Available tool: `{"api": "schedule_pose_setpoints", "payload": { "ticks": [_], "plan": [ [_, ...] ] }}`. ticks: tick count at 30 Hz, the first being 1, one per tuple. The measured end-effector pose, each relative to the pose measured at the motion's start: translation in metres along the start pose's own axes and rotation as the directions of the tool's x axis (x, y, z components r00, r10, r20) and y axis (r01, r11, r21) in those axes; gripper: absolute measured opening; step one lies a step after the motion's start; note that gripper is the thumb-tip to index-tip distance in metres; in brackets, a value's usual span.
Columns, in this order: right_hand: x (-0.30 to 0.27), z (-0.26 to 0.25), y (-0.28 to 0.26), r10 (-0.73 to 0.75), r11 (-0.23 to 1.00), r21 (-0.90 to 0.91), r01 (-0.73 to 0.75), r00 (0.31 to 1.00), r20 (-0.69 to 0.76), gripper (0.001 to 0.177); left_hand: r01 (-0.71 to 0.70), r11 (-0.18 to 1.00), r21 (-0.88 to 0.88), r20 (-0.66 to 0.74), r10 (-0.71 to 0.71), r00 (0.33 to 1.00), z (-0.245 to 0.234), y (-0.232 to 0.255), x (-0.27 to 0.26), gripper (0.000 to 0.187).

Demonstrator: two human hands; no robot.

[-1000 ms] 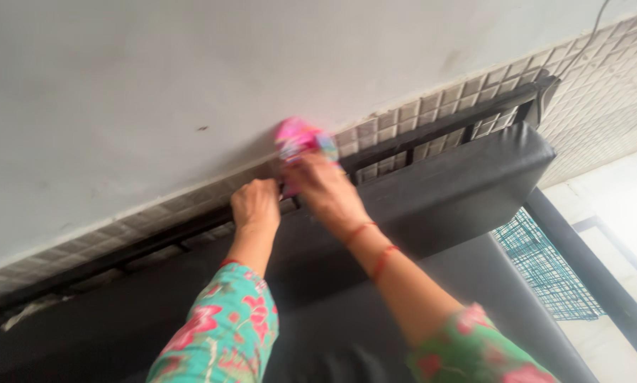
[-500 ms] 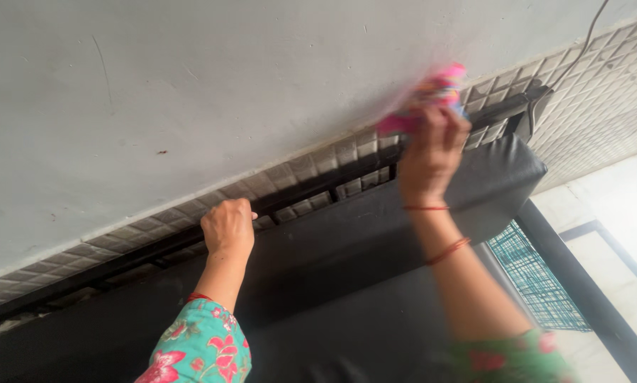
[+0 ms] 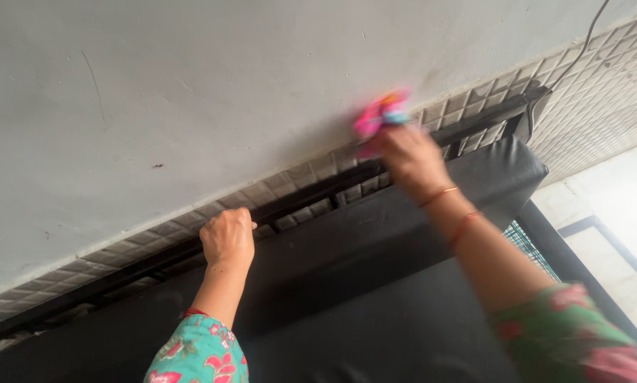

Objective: The person wipes the black headboard and backrest of a piece of furniture with a colorful cloth, moving the cloth across the top edge and the main padded surfaces.

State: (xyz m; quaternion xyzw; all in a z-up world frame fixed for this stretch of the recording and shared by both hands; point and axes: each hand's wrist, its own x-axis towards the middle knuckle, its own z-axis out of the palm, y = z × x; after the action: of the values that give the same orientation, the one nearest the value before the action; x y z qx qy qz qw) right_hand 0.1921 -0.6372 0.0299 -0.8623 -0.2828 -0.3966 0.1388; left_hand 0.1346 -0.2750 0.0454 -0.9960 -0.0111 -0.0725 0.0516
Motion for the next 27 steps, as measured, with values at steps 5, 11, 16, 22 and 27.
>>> {"api": "schedule_pose_setpoints", "payload": {
  "ticks": [5, 11, 16, 22, 27],
  "plan": [
    [-0.015, -0.035, 0.045, 0.285, 0.823, -0.384, -0.418, 0.889, -0.357, 0.030, 0.003, 1.000, 0.014, 0.003, -0.003, 1.000, 0.004, 0.000, 0.001, 0.014],
    [-0.005, 0.021, -0.131, 0.288, 0.948, -0.076, -0.308, 0.937, -0.197, 0.046, 0.038, 0.999, 0.026, 0.015, -0.039, 0.999, 0.002, 0.002, 0.002, 0.012],
    [0.005, 0.041, -0.171, 0.062, 0.976, 0.209, -0.066, 0.998, 0.025, 0.036, 0.022, 1.000, 0.014, 0.004, -0.022, 1.000, 0.003, 0.000, -0.001, 0.014],
    [-0.045, -0.003, -0.027, 0.167, 0.984, -0.087, -0.156, 0.977, 0.131, 0.049, -0.007, 1.000, -0.025, -0.022, 0.007, 1.000, 0.007, -0.001, -0.001, 0.011],
    [-0.069, -0.043, 0.048, 0.660, 0.663, -0.334, -0.670, 0.734, -0.161, 0.039, -0.009, 0.998, 0.055, -0.012, 0.010, 1.000, 0.012, 0.004, 0.000, 0.005]
  ]
}}
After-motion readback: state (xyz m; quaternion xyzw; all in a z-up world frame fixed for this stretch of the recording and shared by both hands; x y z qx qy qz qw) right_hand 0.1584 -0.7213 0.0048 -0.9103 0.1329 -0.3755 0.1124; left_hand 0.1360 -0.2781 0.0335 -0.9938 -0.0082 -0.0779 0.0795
